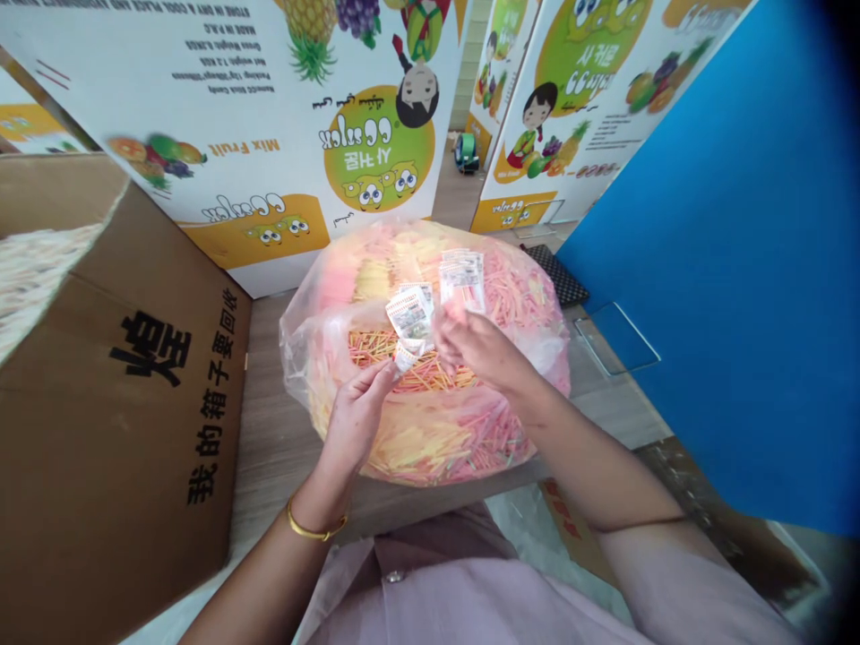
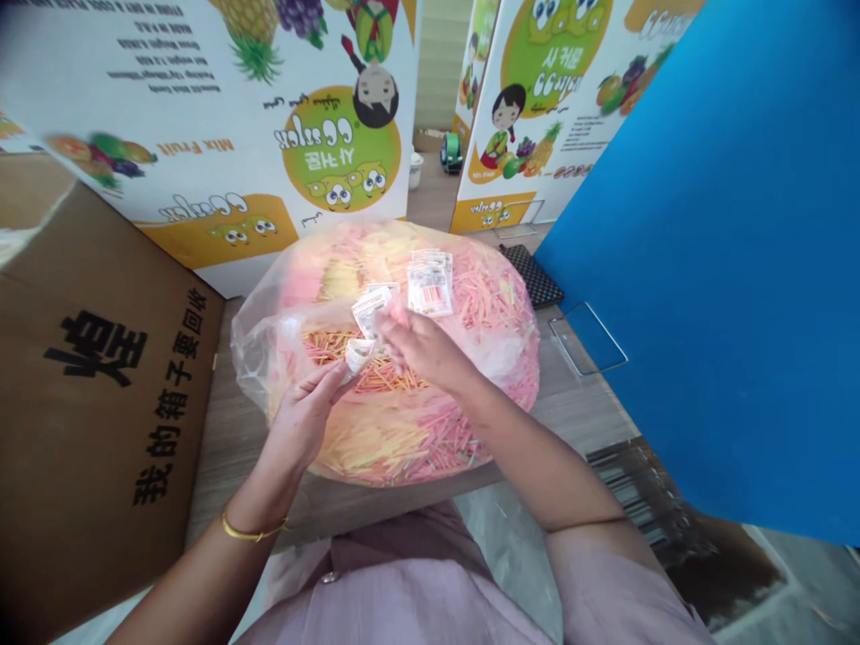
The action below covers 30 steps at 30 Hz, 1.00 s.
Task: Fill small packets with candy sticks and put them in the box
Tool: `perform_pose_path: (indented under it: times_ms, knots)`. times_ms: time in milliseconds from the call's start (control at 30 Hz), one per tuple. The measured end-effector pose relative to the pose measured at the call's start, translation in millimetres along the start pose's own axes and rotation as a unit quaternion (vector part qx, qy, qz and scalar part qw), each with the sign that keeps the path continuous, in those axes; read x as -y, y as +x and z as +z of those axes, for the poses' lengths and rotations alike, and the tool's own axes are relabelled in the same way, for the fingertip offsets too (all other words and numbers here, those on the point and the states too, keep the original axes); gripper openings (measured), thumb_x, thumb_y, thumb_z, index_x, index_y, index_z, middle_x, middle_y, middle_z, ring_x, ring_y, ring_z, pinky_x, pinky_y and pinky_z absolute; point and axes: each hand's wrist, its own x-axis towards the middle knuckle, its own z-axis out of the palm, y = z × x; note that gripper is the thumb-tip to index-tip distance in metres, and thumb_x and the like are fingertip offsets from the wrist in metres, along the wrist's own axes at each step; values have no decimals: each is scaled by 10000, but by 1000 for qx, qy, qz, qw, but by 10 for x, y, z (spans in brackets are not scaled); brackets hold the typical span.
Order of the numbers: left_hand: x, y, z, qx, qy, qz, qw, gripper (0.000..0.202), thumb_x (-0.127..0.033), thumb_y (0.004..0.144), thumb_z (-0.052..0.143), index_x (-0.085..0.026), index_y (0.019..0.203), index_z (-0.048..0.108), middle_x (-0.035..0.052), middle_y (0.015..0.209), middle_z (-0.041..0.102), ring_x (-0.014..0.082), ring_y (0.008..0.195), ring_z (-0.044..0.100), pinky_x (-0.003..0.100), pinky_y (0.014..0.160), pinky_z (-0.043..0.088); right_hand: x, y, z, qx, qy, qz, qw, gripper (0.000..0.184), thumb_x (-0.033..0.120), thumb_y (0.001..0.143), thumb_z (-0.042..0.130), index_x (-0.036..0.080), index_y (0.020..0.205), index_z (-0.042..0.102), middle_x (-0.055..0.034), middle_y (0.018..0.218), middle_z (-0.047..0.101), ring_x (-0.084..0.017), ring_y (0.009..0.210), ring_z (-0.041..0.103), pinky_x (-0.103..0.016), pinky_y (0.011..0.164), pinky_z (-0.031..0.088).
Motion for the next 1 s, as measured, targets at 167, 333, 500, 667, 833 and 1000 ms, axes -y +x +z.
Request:
perform_pose_path:
  times_ms: [167,333,500,667,833,1000]
  knots:
    - [14,3,22,7,10,4,1000,342,-462,838,779,-223,1080,816,63,1206,782,238,1186,692,390,1112,504,177,92,28,-67,67,-28,995,620,693,1029,214,215,744,485,-26,697,561,-168,826,634,-341,908,510]
    - [-7,-6,50,18,26,6,999,337,-480,859,752,-220,1064,815,58,1155,796,250,1221,675,414,1144,478,243,128,194,-79,26,-36,996,639,675,1040,195,212,782,553,-60,826,684,-197,1008,666,-357,956,510]
    - [-6,7,44,27,21,9,999,329,-474,868,745,-229,1077,812,53,1171,793,242,1192,690,418,1155,469,111,152,327,-54,49,-44,996,562,624,1054,279,204,802,556,-66,930,732,-181,1083,670,-340,1009,492]
    - [13,23,35,28,12,10,999,309,-459,871,745,-238,1076,813,53,1186,790,230,1173,699,412,1163,459,-9,152,327,-8,56,-29,998,612,606,1064,266,206,981,723,-61,1012,740,-174,1116,664,-342,1069,464]
    - [-25,31,73,10,-55,-30,998,305,-470,790,810,-234,984,814,41,1134,796,240,1135,704,402,1023,572,-49,169,240,38,53,-15,998,610,710,973,456,200,1065,776,-69,1072,735,-197,1061,671,-328,996,507]
    - [-70,34,136,30,-77,-36,996,328,-461,814,789,-232,1048,790,48,1194,772,249,1181,685,413,1027,577,-36,210,133,100,121,1,988,637,701,1006,367,232,1165,767,-62,1129,744,-187,1101,681,-333,1038,515]
